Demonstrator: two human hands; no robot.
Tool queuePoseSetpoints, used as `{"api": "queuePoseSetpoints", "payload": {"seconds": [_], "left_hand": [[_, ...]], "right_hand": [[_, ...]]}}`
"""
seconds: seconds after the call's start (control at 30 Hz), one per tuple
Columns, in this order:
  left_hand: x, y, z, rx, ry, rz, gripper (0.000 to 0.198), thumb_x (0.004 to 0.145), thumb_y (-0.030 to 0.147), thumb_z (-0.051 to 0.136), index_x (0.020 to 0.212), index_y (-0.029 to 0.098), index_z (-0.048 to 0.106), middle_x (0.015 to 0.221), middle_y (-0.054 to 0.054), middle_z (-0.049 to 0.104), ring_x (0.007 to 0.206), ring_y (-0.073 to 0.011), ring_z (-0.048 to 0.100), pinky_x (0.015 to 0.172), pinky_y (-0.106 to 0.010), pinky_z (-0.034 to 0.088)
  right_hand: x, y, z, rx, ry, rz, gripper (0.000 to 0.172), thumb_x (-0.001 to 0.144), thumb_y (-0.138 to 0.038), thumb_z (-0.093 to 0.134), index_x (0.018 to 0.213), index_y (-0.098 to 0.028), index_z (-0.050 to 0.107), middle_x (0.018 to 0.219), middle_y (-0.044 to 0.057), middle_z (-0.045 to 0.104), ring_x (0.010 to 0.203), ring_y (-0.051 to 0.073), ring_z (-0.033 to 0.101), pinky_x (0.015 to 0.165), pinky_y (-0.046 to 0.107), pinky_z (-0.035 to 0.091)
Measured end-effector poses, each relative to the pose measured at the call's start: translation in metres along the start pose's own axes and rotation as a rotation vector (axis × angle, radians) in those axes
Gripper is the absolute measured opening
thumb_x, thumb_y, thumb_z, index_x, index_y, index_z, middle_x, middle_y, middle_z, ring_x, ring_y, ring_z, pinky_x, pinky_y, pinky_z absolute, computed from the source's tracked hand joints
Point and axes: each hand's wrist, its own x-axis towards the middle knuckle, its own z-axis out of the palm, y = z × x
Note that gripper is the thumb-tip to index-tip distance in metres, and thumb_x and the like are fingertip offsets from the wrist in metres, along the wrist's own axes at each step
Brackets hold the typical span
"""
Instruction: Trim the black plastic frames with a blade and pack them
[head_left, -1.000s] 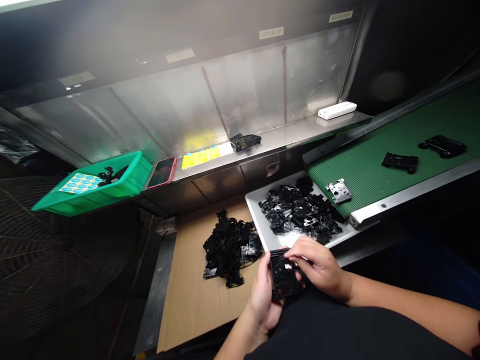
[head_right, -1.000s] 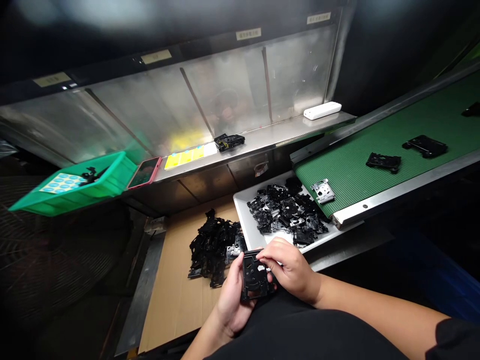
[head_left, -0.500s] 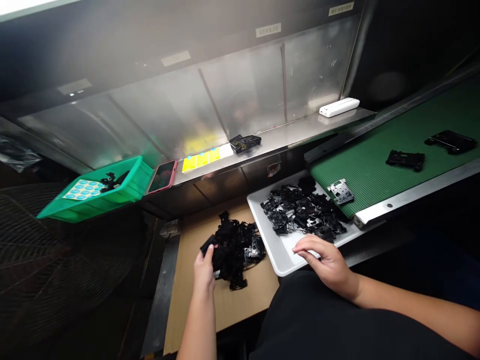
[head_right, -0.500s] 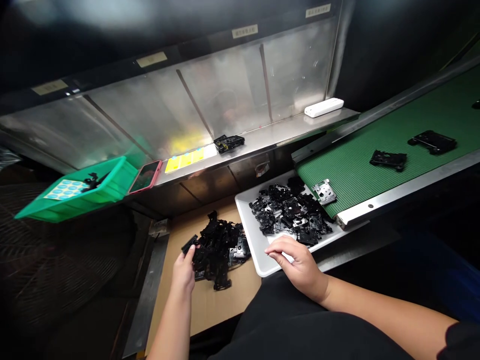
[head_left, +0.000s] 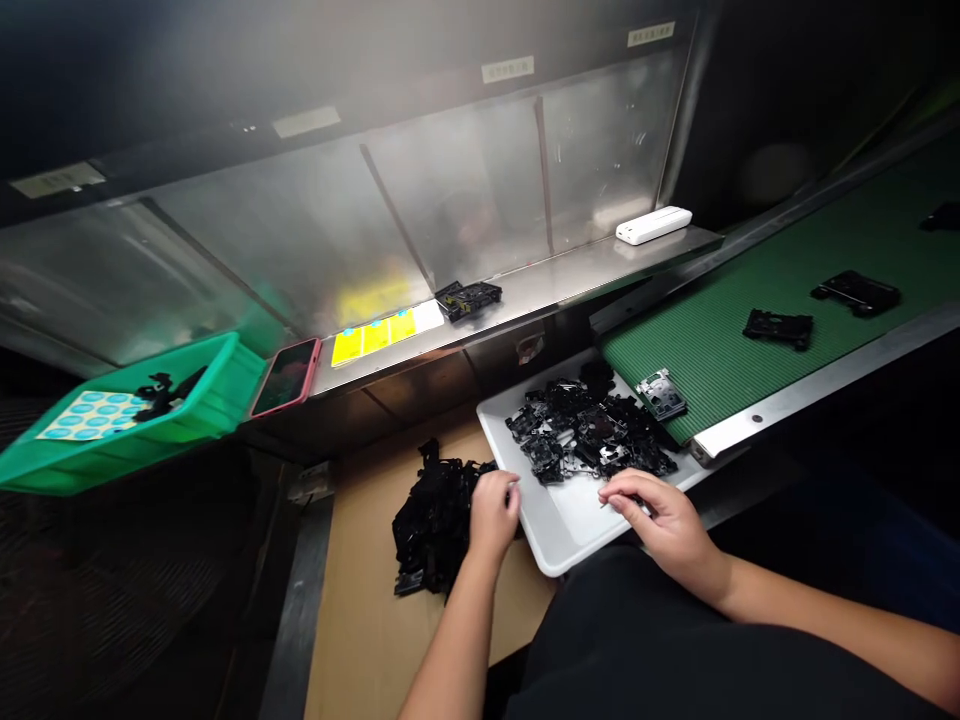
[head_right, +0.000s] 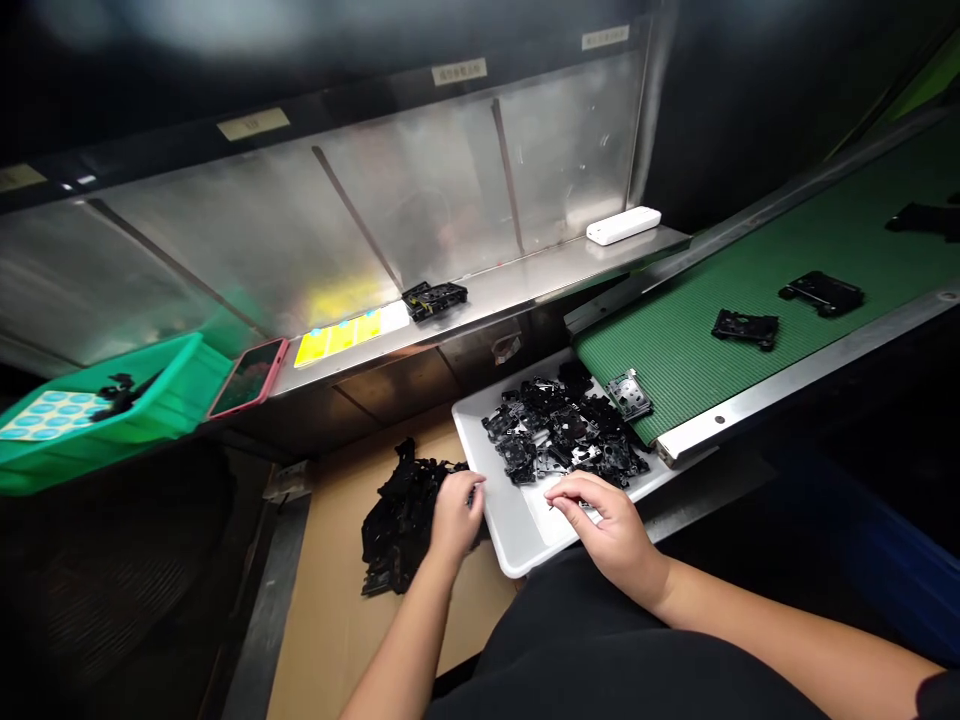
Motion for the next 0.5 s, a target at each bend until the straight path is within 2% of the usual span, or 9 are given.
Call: {"api": "queuePoseSetpoints", "payload": {"seconds": [0.1,0.2,0.33,0.5], "left_hand": [[0.033,0.031,0.040,0.065,-0.164,0.104,0.032,0.095,0.039,0.060,0.120,0.019,0.063,0.126,-0.009,0.064,0.111,-0.0229,0.063,0.097,-0.047,0.053],[0.060,0.045,0.063,0.151,-0.247,0.084,0.036,0.094,0.038,0.062,0.124,0.018,0.061,0.129,-0.010,0.062,0.114,-0.0250,0.062,0.097,-0.049,0.054],[0.078,0.052,0.072,0.187,-0.341,0.037,0.038,0.094,0.038,0.063,0.126,0.017,0.060,0.130,-0.011,0.062,0.114,-0.0251,0.063,0.096,-0.049,0.055],[0.070,0.061,0.066,0.056,-0.417,0.005,0.039,0.093,0.038,0.063,0.126,0.017,0.060,0.131,-0.011,0.061,0.115,-0.0257,0.062,0.097,-0.050,0.054]], "right_hand": [[-0.001,-0.001,-0.003,-0.013,-0.025,0.002,0.014,0.099,-0.023,0.060,0.100,-0.023,0.074,0.094,0.006,0.073,0.089,0.020,0.070,0.082,0.032,0.058],[-0.004,-0.002,-0.009,-0.040,-0.032,0.016,0.015,0.098,-0.024,0.060,0.100,-0.023,0.075,0.095,0.007,0.074,0.089,0.021,0.070,0.081,0.032,0.058],[-0.006,-0.001,-0.014,-0.098,0.003,0.066,0.016,0.099,-0.026,0.059,0.099,-0.023,0.076,0.093,0.007,0.075,0.086,0.022,0.071,0.075,0.031,0.058],[-0.006,-0.002,-0.015,-0.106,-0.006,0.028,0.017,0.098,-0.027,0.060,0.099,-0.023,0.076,0.092,0.007,0.075,0.084,0.021,0.071,0.076,0.032,0.059]]}}
